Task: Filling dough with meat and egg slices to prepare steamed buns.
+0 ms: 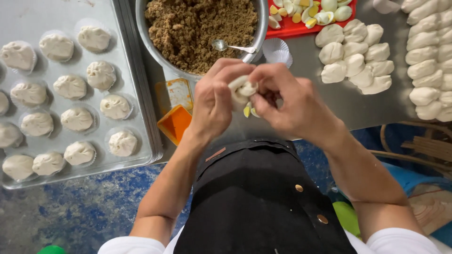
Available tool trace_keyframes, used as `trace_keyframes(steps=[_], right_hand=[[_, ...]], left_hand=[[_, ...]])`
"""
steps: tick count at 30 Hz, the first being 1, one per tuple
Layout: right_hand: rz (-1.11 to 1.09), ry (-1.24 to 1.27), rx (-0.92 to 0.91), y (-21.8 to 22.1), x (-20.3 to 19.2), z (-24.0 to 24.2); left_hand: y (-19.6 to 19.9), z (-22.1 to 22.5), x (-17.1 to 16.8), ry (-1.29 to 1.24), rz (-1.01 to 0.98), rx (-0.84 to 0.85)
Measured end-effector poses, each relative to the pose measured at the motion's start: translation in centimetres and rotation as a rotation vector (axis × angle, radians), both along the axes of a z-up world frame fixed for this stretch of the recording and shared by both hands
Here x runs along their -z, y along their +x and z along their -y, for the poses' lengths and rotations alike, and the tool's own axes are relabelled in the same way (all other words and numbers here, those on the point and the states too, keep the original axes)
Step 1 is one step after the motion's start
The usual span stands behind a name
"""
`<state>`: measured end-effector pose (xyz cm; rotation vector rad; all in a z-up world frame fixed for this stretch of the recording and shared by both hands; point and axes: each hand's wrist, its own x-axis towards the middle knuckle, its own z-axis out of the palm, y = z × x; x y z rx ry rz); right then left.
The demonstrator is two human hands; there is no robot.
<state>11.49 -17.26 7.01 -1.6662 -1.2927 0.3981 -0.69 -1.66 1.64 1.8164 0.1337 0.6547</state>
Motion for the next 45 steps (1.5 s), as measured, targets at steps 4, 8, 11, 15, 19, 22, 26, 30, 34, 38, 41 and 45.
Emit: trace_keyframes(steps=[4, 8, 11, 15, 19, 22, 26, 30, 34, 38, 41, 45], right_hand=[[-0.119, -0.13, 0.102, 0.7, 3.4, -0.2], [-0.074, -0.025, 0.238, -0.7, 4.3, -0.7], [-0.623, 0.045, 0.13, -0.8, 2.8, -0.9], [-0.458, -0.044, 0.138, -0.3, 3.8, -0.1], [0.001, -0.059, 0.16, -0.5, 3.6, 0.3], [-0.204, -0.101, 0.107, -0.2, 2.8, 0.3], [0.087, -0.083, 0.002, 0.4, 4.4, 0.4], [-0.068, -0.064, 0.005, 0.2, 4.3, 0.1], [-0.229, -0.209, 0.068, 0.5, 4.2, -0.2], [-0.043, -0.237, 0.231, 0.7, 5.6, -0.4], [-0.204, -0.091, 0.259, -0.5, 5.0, -0.8], [-0.324, -0.017, 0.187, -0.3, 4.5, -0.9]], left_hand=[[0.9, -1.0, 1.3, -0.485, -0.168, 0.093], [0.9, 0.0, 1.6, -0.519, -0.269, -0.021], [1.1, 1.0, 2.8, -0.463, 0.013, 0.017], [1.3, 1.3, 2.8, -0.471, -0.124, -0.022], [1.4, 1.1, 2.5, -0.456, -0.125, 0.022], [1.3, 0.4, 1.9, -0.357, -0.165, 0.019], [1.3, -0.3, 2.9, -0.349, -0.328, 0.036], [1.6, -1.3, 2.5, -0.3, -0.285, 0.074], [2.0, -1.7, 0.5, -0.514, -0.397, 0.065], [1.6, -2.1, 3.9, -0.921, -0.339, 0.11], [1.4, -1.2, 2.9, -0.819, -0.312, 0.137], [1.3, -1.0, 0.7, -0.62, -0.387, 0.079]])
